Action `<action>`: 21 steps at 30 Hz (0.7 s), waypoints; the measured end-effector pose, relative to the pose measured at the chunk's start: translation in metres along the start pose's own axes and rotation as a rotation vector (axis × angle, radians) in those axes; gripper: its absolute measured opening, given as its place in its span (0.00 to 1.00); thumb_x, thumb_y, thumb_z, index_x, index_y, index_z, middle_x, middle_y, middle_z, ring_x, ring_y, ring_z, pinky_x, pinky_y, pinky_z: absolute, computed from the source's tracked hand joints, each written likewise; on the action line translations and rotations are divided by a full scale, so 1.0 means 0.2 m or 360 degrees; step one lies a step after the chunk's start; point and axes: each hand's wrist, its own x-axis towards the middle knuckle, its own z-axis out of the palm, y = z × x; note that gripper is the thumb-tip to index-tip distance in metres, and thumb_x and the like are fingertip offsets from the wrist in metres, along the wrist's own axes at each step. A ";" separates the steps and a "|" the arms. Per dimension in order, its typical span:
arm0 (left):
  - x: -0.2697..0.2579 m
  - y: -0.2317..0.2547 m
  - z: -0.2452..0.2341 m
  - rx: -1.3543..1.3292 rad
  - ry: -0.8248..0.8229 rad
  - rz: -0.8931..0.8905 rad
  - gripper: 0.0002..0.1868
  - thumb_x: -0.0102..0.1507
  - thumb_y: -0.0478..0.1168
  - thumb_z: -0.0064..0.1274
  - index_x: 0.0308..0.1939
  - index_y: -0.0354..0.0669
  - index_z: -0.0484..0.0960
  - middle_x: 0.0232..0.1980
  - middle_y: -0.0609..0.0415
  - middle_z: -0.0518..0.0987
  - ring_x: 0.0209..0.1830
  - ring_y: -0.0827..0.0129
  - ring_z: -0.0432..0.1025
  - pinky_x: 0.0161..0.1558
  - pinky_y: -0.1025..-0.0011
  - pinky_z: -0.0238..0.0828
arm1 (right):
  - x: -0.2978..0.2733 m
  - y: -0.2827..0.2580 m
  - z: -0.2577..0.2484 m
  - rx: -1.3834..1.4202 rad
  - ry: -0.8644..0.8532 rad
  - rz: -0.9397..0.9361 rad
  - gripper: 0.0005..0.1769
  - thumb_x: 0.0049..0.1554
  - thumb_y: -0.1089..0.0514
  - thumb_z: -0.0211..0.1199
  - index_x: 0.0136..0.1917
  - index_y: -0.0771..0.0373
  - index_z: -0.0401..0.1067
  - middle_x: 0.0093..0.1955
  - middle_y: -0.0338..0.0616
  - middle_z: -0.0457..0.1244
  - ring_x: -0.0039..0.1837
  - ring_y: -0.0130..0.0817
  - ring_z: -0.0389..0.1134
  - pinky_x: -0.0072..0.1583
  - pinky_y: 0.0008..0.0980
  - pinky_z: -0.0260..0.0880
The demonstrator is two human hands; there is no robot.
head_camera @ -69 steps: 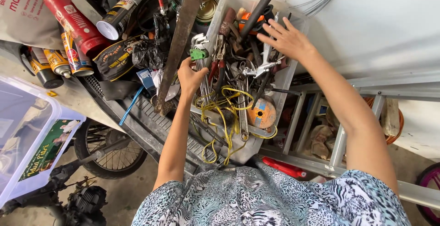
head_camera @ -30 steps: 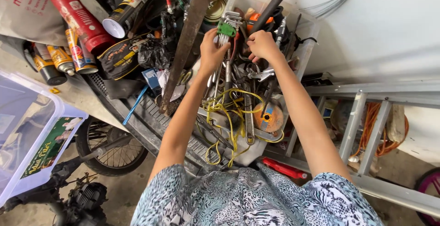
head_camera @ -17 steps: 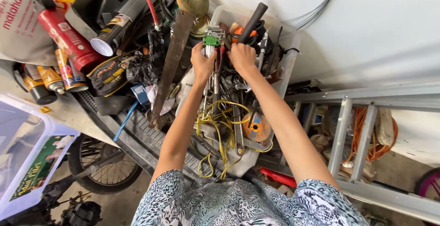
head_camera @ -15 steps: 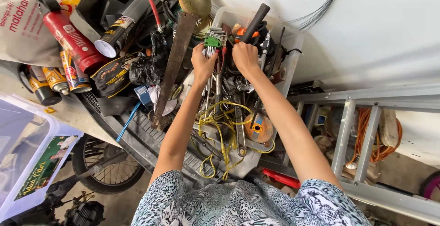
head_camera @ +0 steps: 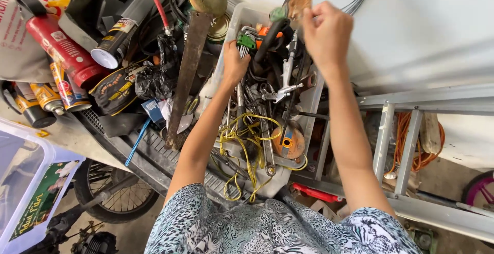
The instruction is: The person sorts through a cluttered collection of tools and supplies on a workbench. They move spray cans, a red fire extinguisher, a white cloth, and a yellow extension cord, then pick up and place back various hand tools including wrenches, pliers, and a pressure gauge.
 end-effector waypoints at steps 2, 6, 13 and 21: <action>0.03 -0.03 0.12 0.0022 -0.0032 -0.0056 0.27 0.54 0.33 0.54 0.57 0.26 0.68 0.64 0.36 0.65 0.62 0.41 0.66 0.64 0.55 0.61 | -0.01 0.05 -0.11 -0.0060 0.0030 -0.0015 0.13 0.65 0.64 0.67 0.37 0.62 0.73 0.27 0.36 0.63 0.27 0.24 0.60 0.33 0.24 0.57; 0.06 -0.18 0.36 0.0255 0.0049 0.0044 0.34 0.58 0.32 0.62 0.62 0.18 0.62 0.67 0.28 0.61 0.65 0.34 0.64 0.70 0.57 0.59 | -0.07 0.09 -0.13 -0.0083 0.0054 -0.0032 0.14 0.65 0.65 0.69 0.38 0.61 0.73 0.27 0.34 0.62 0.28 0.21 0.60 0.35 0.26 0.65; 0.02 0.17 -0.10 0.0784 0.0190 0.0511 0.16 0.59 0.39 0.60 0.47 0.31 0.80 0.54 0.39 0.77 0.52 0.43 0.69 0.58 0.54 0.63 | -0.24 0.05 0.22 0.0077 -0.0040 -0.0233 0.13 0.66 0.66 0.63 0.38 0.62 0.69 0.26 0.36 0.60 0.26 0.23 0.55 0.27 0.24 0.51; -0.35 0.40 -0.77 0.0438 0.0366 0.0057 0.19 0.67 0.39 0.56 0.61 0.38 0.75 0.63 0.46 0.73 0.65 0.50 0.61 0.60 0.53 0.65 | -0.54 0.12 0.82 -0.0777 -0.0108 -0.1595 0.17 0.63 0.64 0.58 0.33 0.51 0.64 0.32 0.33 0.52 0.30 0.22 0.53 0.31 0.23 0.44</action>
